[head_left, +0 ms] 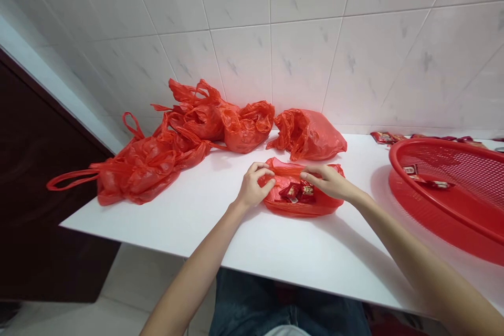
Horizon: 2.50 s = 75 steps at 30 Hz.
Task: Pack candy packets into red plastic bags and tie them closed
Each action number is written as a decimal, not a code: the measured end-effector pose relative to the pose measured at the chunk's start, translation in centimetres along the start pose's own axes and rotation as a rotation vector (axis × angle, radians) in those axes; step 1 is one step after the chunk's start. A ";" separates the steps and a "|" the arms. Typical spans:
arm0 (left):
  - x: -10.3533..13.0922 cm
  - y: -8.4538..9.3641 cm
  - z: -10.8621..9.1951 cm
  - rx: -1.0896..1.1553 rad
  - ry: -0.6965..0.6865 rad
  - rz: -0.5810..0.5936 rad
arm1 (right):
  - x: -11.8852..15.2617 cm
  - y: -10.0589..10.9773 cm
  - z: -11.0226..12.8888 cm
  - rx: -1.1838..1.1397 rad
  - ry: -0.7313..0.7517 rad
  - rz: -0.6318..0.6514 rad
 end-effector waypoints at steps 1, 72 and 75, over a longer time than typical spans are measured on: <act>0.1 -0.1 0.1 -0.013 0.003 0.013 | 0.3 -0.1 -0.2 0.001 -0.002 0.006; 0.2 -3.4 -1.7 -0.116 0.032 0.495 | 4.1 -1.5 -4.5 0.552 -0.410 -0.222; 0.2 -3.4 -2.0 -0.095 0.019 0.485 | 4.1 -1.1 -4.5 0.584 -0.458 -0.215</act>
Point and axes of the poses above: each hand's wrist, its own x-axis away from the middle knuckle, its own y-axis out of the back of the hand, z = x × y, the point moved 4 cm from there along -x, towards the middle knuckle, and after that the axes turned 5 degrees about -z, right-handed, at the moved point
